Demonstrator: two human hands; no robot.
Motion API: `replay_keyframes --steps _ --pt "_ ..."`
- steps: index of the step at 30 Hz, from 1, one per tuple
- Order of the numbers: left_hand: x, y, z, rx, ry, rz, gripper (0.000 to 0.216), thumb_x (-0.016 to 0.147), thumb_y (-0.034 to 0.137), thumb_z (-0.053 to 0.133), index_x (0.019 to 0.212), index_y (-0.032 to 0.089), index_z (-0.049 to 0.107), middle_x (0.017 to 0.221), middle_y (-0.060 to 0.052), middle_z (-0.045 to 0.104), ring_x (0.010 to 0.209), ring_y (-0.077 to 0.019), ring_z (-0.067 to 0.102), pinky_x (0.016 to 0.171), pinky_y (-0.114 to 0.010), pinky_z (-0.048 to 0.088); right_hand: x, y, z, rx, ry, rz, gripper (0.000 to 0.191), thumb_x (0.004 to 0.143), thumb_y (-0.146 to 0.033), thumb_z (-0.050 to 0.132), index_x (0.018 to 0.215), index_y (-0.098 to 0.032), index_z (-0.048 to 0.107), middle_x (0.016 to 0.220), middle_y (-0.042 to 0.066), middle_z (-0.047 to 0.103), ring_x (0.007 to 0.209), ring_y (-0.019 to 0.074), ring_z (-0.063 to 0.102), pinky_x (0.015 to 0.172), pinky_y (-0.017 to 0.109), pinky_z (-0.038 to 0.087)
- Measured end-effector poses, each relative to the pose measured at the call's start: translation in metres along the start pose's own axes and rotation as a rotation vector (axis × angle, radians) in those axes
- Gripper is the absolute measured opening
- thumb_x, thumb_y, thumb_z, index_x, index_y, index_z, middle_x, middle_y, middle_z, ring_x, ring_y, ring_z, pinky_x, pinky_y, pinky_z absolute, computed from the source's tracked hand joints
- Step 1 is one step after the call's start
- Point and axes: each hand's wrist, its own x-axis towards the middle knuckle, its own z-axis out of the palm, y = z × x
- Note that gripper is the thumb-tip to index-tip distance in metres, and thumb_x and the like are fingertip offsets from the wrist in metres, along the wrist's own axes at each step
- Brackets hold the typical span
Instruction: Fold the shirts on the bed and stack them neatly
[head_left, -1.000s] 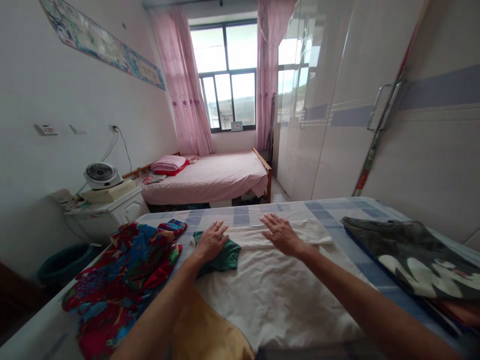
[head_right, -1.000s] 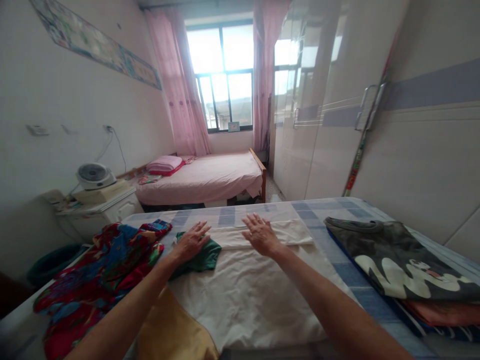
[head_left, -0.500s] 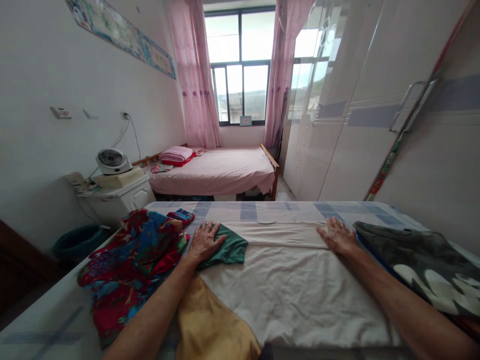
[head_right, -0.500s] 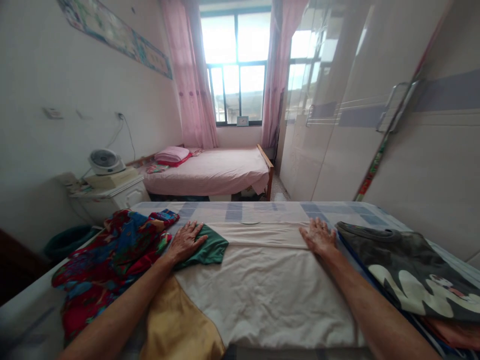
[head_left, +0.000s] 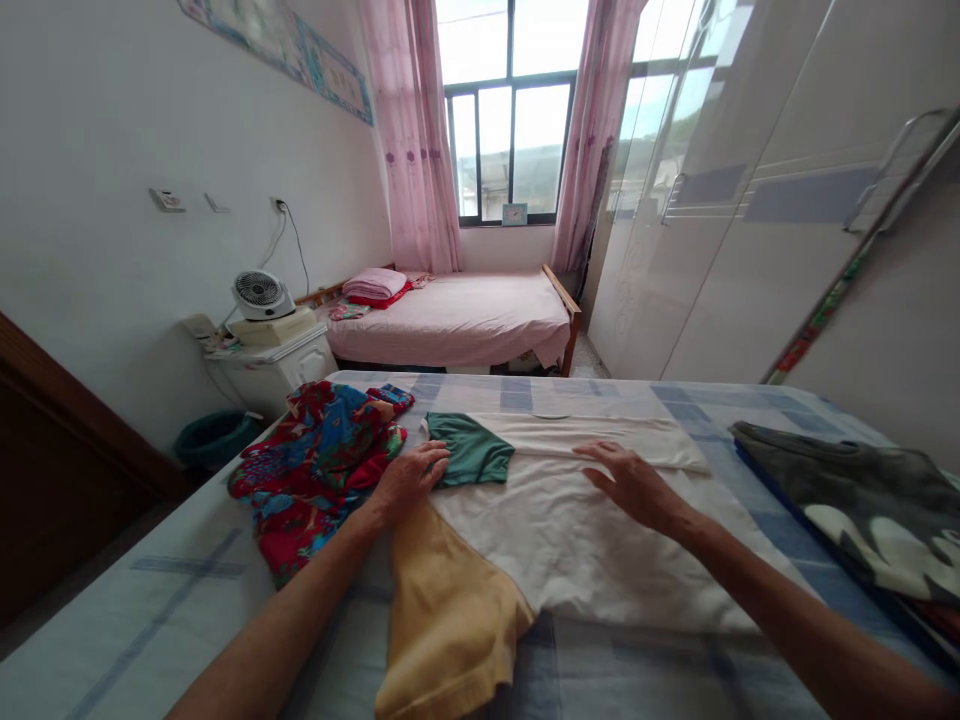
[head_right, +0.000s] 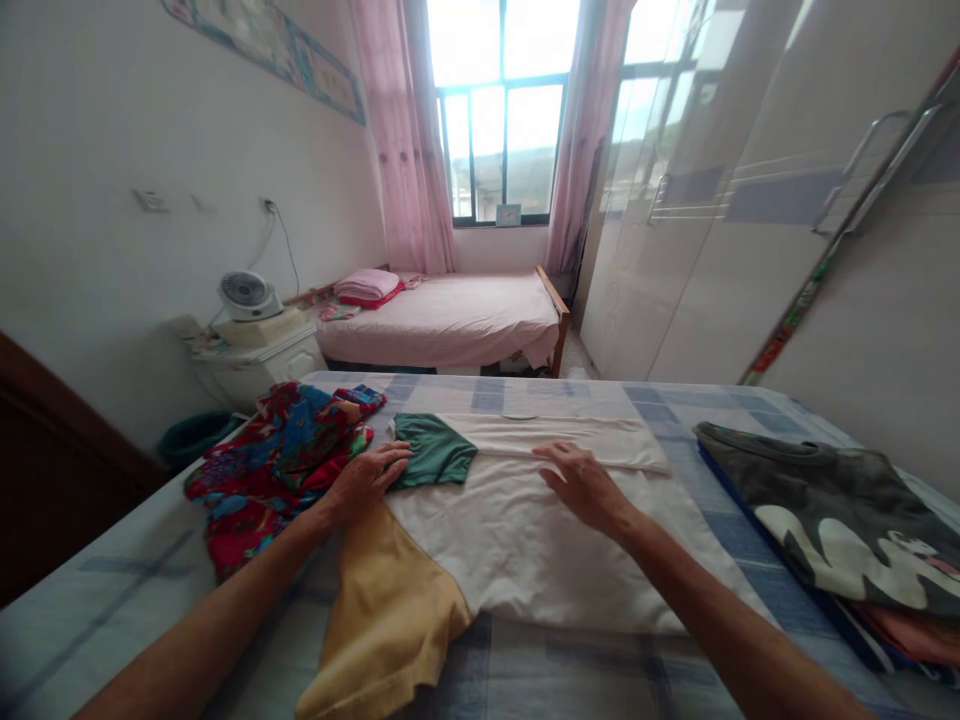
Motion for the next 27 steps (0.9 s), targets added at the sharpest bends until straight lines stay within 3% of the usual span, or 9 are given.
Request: replay_keyframes --steps 4,8,13,20,22,24,27 --pt "-0.007 -0.001 0.005 -0.027 0.141 -0.060 0.031 0.087 0.028 0.042 0.098 0.018 0.068 0.114 -0.008 0.065 0.104 -0.0205 0.060 0.095 -0.035 0.045 0.024 -0.063 0.023 0.022 -0.043 -0.093 0.025 0.082 -0.023 0.054 0.106 -0.021 0.060 0.105 0.006 0.061 0.101 0.0196 0.054 0.088 0.032 0.041" --pt "-0.009 -0.001 0.011 -0.051 0.157 -0.073 0.030 0.087 0.030 0.043 0.100 0.017 0.068 0.117 -0.008 0.063 0.108 -0.0194 0.058 0.096 -0.033 0.044 0.044 -0.089 0.049 -0.070 -0.037 -0.036 0.019 0.078 -0.023 0.059 0.097 -0.022 0.061 0.099 0.005 0.061 0.095 0.0192 0.055 0.082 0.030 0.040" --pt "-0.011 0.000 0.012 -0.006 0.115 -0.077 0.029 0.086 0.027 0.046 0.102 0.018 0.067 0.119 -0.007 0.061 0.111 -0.0195 0.055 0.099 -0.033 0.042 0.050 -0.091 0.064 -0.070 0.067 -0.011 0.013 0.082 -0.016 0.050 0.088 -0.023 0.059 0.092 0.002 0.060 0.087 0.0165 0.055 0.076 0.027 0.039" --pt "-0.012 0.006 0.010 0.107 0.176 -0.135 0.027 0.076 0.016 0.050 0.097 0.021 0.066 0.117 -0.006 0.061 0.110 -0.0204 0.054 0.099 -0.034 0.042 0.040 -0.090 0.054 -0.055 0.145 -0.105 0.015 0.079 -0.012 0.045 0.081 -0.020 0.057 0.092 0.006 0.062 0.090 0.0193 0.055 0.082 0.032 0.039" --pt "-0.012 0.006 0.009 0.142 0.201 -0.078 0.031 0.076 0.016 0.051 0.103 0.020 0.065 0.124 -0.007 0.057 0.117 -0.0219 0.049 0.104 -0.036 0.038 0.038 -0.088 0.053 -0.041 0.164 -0.135 0.018 0.083 -0.020 0.045 0.095 -0.019 0.059 0.111 0.010 0.060 0.106 0.0223 0.052 0.090 0.037 0.037" --pt "-0.012 0.005 0.010 0.158 0.156 0.018 0.037 0.078 0.018 0.050 0.113 0.021 0.062 0.133 -0.006 0.051 0.125 -0.0230 0.042 0.107 -0.039 0.033 0.038 -0.084 0.057 -0.053 0.144 -0.161 0.033 0.086 -0.030 0.045 0.116 -0.020 0.054 0.132 0.011 0.049 0.124 0.0251 0.040 0.099 0.042 0.032" --pt "-0.012 0.003 0.011 0.166 0.048 0.079 0.039 0.082 0.020 0.048 0.118 0.022 0.060 0.132 -0.006 0.052 0.125 -0.0225 0.044 0.107 -0.040 0.033 0.039 -0.077 0.069 -0.093 -0.001 -0.157 0.046 0.089 -0.039 0.041 0.131 -0.022 0.045 0.141 0.009 0.042 0.132 0.0245 0.031 0.106 0.045 0.025"
